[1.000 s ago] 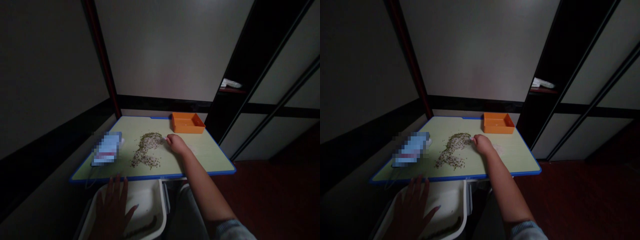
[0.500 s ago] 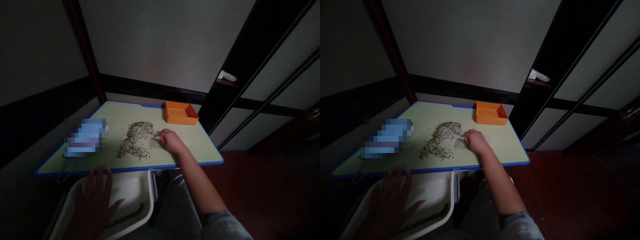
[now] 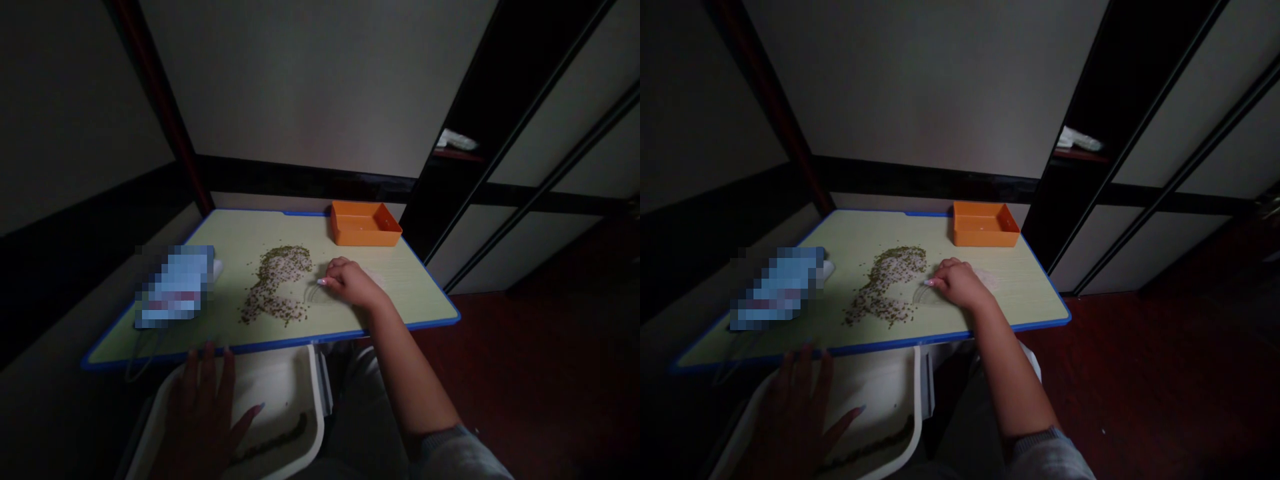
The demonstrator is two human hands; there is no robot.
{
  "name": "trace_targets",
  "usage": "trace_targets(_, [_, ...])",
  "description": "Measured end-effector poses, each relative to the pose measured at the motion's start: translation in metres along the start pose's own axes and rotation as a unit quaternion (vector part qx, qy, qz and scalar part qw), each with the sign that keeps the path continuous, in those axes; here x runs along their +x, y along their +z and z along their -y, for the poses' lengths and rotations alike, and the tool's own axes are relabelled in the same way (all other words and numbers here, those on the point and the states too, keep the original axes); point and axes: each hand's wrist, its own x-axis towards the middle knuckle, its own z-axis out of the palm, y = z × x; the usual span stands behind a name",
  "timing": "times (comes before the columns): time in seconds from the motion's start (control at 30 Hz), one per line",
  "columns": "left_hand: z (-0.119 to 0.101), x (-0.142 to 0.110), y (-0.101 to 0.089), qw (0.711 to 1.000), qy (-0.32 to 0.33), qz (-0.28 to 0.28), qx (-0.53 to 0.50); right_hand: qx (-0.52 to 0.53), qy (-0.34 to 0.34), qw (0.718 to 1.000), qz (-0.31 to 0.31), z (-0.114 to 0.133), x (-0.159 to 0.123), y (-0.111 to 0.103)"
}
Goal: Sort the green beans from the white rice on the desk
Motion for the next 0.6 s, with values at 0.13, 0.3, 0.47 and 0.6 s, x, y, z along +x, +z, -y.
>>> trace_targets(0.13, [0.003, 0.003, 0.001, 1.000, 0.004, -0.004, -0.010, 0.056, -0.026, 0.998, 0.016, 0.000, 0.000, 0.000])
trace_targets(0.3, [0.008, 0.006, 0.001, 0.999, 0.036, -0.022, -0.010, 0.059, -0.026, 0.998, 0.009, 0.003, 0.001, 0.002])
trace_targets(0.47, [0.008, 0.008, 0.000, 0.999, 0.041, -0.018, -0.018, 0.053, -0.029, 0.998, 0.011, 0.006, 0.002, 0.002])
trace_targets(0.6, [0.002, 0.011, -0.004, 0.999, 0.032, -0.029, -0.024, 0.048, -0.027, 0.998, 0.019, 0.007, 0.002, 0.001])
